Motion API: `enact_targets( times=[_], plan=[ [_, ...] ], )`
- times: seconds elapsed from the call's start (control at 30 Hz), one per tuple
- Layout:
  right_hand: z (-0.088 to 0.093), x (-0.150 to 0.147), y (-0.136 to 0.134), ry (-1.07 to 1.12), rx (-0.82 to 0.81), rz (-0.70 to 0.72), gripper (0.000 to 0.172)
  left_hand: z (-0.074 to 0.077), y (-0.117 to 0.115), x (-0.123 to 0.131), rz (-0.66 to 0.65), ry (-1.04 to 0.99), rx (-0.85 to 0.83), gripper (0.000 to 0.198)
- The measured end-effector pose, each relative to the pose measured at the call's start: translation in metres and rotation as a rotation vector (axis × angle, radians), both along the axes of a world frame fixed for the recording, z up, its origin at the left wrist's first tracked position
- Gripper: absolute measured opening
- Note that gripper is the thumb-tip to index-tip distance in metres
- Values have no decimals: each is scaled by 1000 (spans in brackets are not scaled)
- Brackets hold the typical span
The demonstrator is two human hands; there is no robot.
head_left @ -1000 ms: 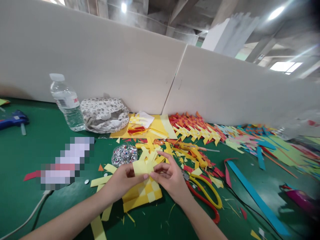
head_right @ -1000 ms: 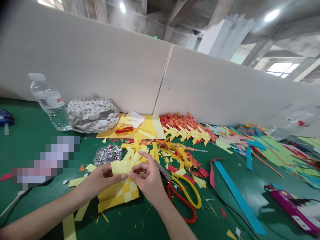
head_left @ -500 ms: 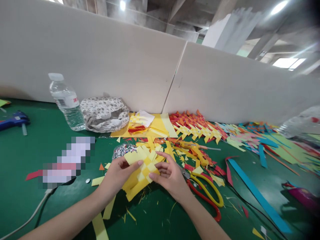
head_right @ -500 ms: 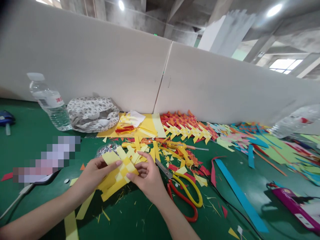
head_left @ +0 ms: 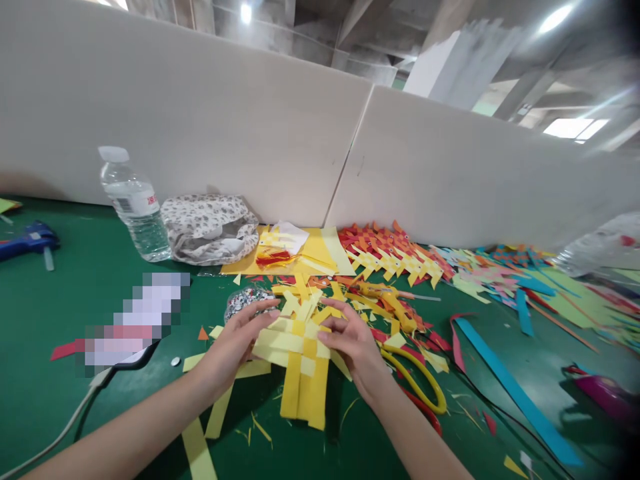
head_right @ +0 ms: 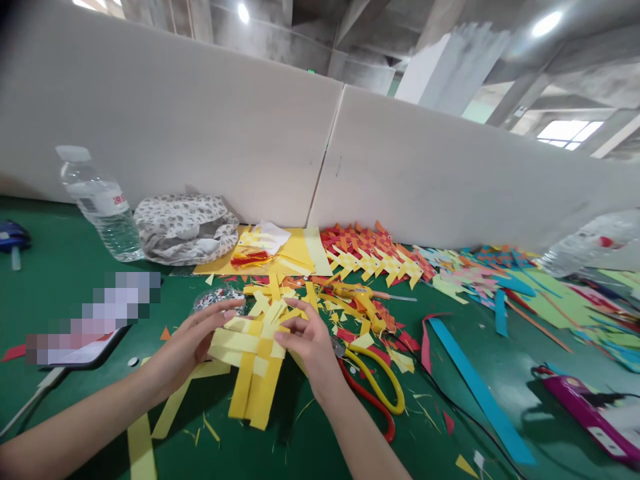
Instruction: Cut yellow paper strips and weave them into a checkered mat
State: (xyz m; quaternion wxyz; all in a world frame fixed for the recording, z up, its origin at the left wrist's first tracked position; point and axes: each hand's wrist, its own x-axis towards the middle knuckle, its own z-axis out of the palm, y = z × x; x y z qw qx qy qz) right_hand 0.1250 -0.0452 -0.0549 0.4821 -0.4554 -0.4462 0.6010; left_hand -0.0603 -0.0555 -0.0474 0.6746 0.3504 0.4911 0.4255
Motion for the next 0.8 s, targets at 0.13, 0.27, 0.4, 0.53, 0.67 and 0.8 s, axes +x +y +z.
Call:
enact_targets(
  times=[0.13,0.27,0.4,0.53,0.67,0.8],
  plan=[
    [7,-1,-4,85,-102,44,45,3,-2,3,-81,116,-9,38],
    [11,-1,-6,112,-109,32,42,-4,1,3,-257,194,33,24],
    [10,1,-5,111,-107,66,42,-9,3,3,-323,236,65,16],
    [6,0,-6,105,-105,128,42,-8,0,6,-289,228,87,16],
    [4,-3,-9,83,-99,128,40,-7,0,7,-261,253,60,17],
    [1,-5,-10,77,-75,144,39,-6,2,6,-264,233,59,17]
  ],
)
